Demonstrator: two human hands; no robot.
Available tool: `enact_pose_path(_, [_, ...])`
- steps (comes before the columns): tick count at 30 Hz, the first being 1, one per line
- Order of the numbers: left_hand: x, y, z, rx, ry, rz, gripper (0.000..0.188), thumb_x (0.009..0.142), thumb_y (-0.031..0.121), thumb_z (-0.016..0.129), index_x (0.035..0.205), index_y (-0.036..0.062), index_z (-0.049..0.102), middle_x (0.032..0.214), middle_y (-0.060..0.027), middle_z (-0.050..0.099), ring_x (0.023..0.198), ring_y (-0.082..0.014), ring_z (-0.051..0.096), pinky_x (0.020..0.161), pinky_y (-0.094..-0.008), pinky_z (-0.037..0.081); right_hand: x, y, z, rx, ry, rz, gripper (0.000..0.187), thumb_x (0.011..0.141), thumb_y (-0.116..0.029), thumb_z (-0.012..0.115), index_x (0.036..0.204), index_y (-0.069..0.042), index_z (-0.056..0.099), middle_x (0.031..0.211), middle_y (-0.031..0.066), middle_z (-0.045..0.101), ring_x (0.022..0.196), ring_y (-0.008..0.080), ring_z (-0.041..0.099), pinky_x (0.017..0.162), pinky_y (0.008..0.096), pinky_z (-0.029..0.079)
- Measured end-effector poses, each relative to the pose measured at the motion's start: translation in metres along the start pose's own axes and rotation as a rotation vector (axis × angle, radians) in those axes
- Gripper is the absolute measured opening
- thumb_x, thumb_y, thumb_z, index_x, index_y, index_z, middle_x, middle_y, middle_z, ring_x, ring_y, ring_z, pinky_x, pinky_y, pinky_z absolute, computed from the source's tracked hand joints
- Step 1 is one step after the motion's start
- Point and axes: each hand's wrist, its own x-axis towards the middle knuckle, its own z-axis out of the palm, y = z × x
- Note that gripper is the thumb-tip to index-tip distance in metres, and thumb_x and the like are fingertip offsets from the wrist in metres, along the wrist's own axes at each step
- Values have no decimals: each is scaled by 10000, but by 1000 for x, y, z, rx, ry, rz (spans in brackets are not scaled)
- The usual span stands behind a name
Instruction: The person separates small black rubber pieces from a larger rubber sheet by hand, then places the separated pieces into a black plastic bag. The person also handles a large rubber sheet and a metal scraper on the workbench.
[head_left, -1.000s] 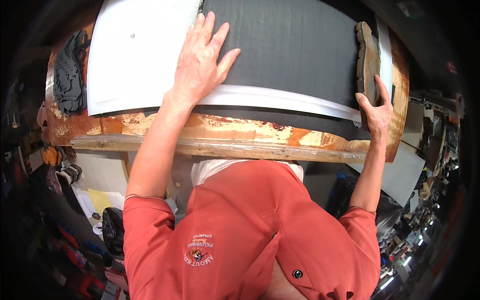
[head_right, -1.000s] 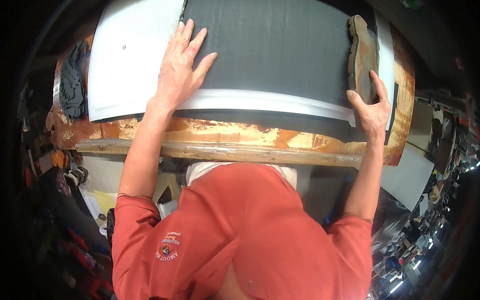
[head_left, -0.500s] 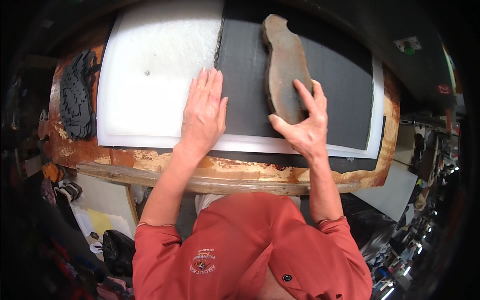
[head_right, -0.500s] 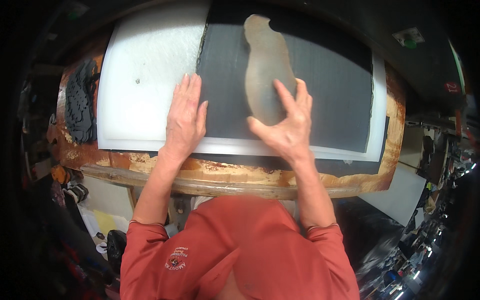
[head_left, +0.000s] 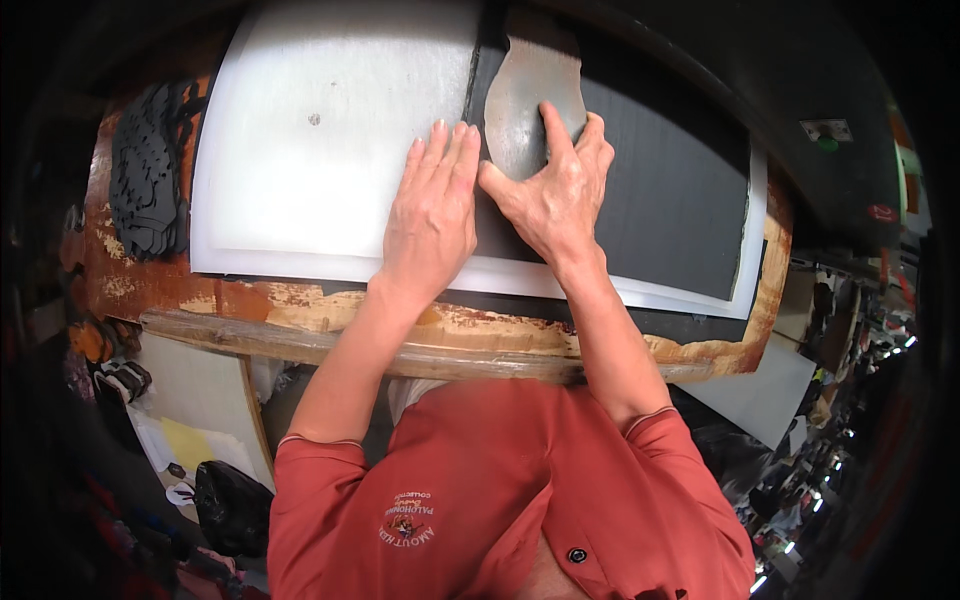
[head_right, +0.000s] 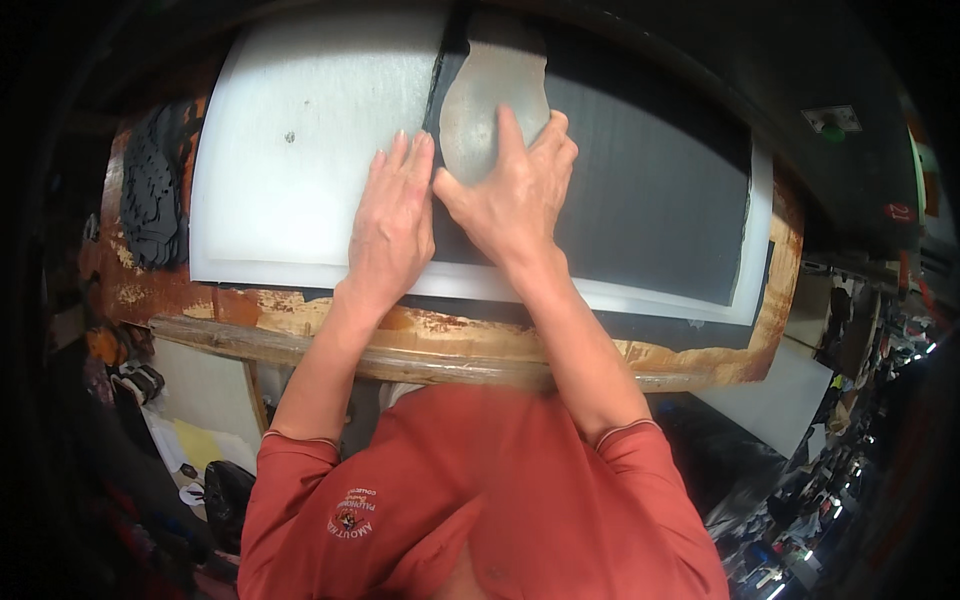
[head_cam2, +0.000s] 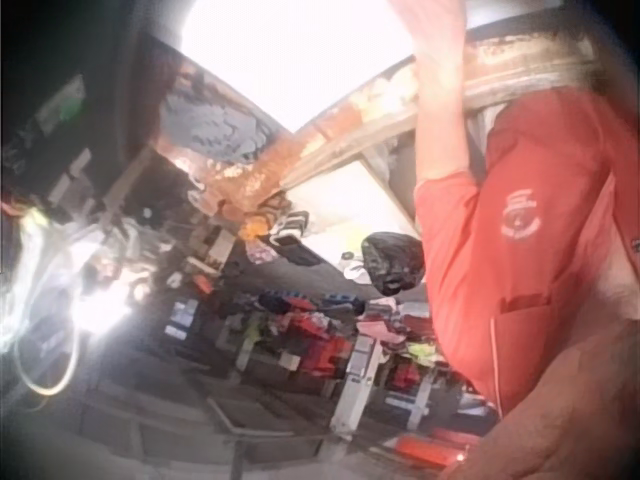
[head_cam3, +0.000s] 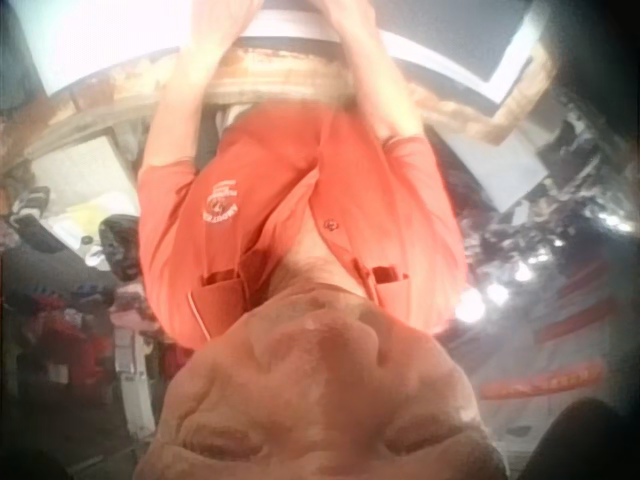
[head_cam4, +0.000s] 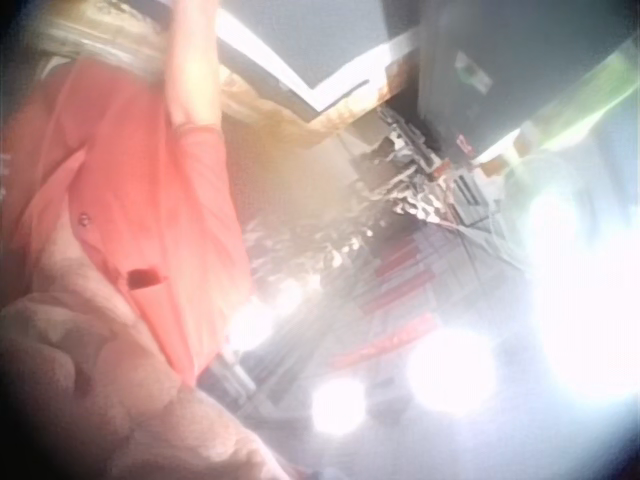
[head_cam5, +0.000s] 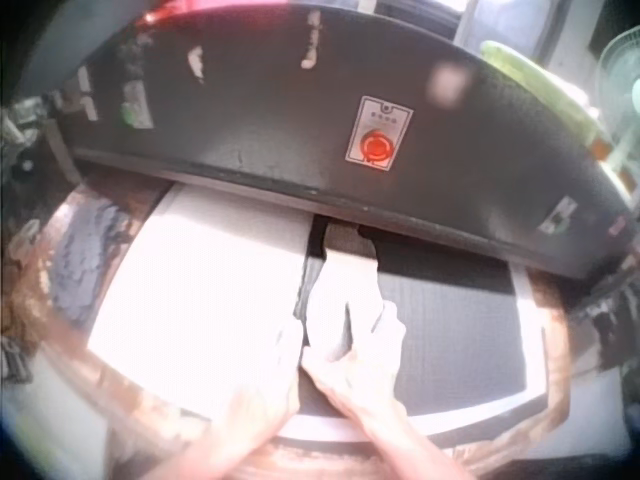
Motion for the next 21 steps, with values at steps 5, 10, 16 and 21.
enact_pose_path(5, [0,-1,-4,-72,56,6,514,979,-2,617,1479,-73,523,1456,-250,622,1438,-448,517,1229,-529,380,-17,24,-6,56,45,-195,833,747,-363,914,1382,72,597,1495,382,397,1342,538,447,1081,556,478])
enact_pose_path(10, [-45,27,-32,-254,113,-28,436,968,-16,651,1399,-49,601,1357,-248,676,1272,-444,630,1104,-506,491,-62,77,-56,188,19,-282,630,814,-210,874,1331,57,632,1450,261,568,1336,440,543,1107,496,479])
enact_pose_path(16, [-124,94,-16,-263,-30,110,117,874,4,776,986,15,742,770,-145,667,673,-342,638,626,-431,515,-78,93,-65,429,195,-272,450,843,-118,829,1247,20,687,1285,193,675,1174,349,656,1032,417,526])
enact_pose_path(21, [-137,86,1,-134,74,207,138,868,17,787,808,44,666,672,-117,588,605,-314,582,557,-436,471,-79,127,-120,618,425,-32,104,1008,-87,693,1083,-17,679,1047,49,683,951,131,647,852,276,539])
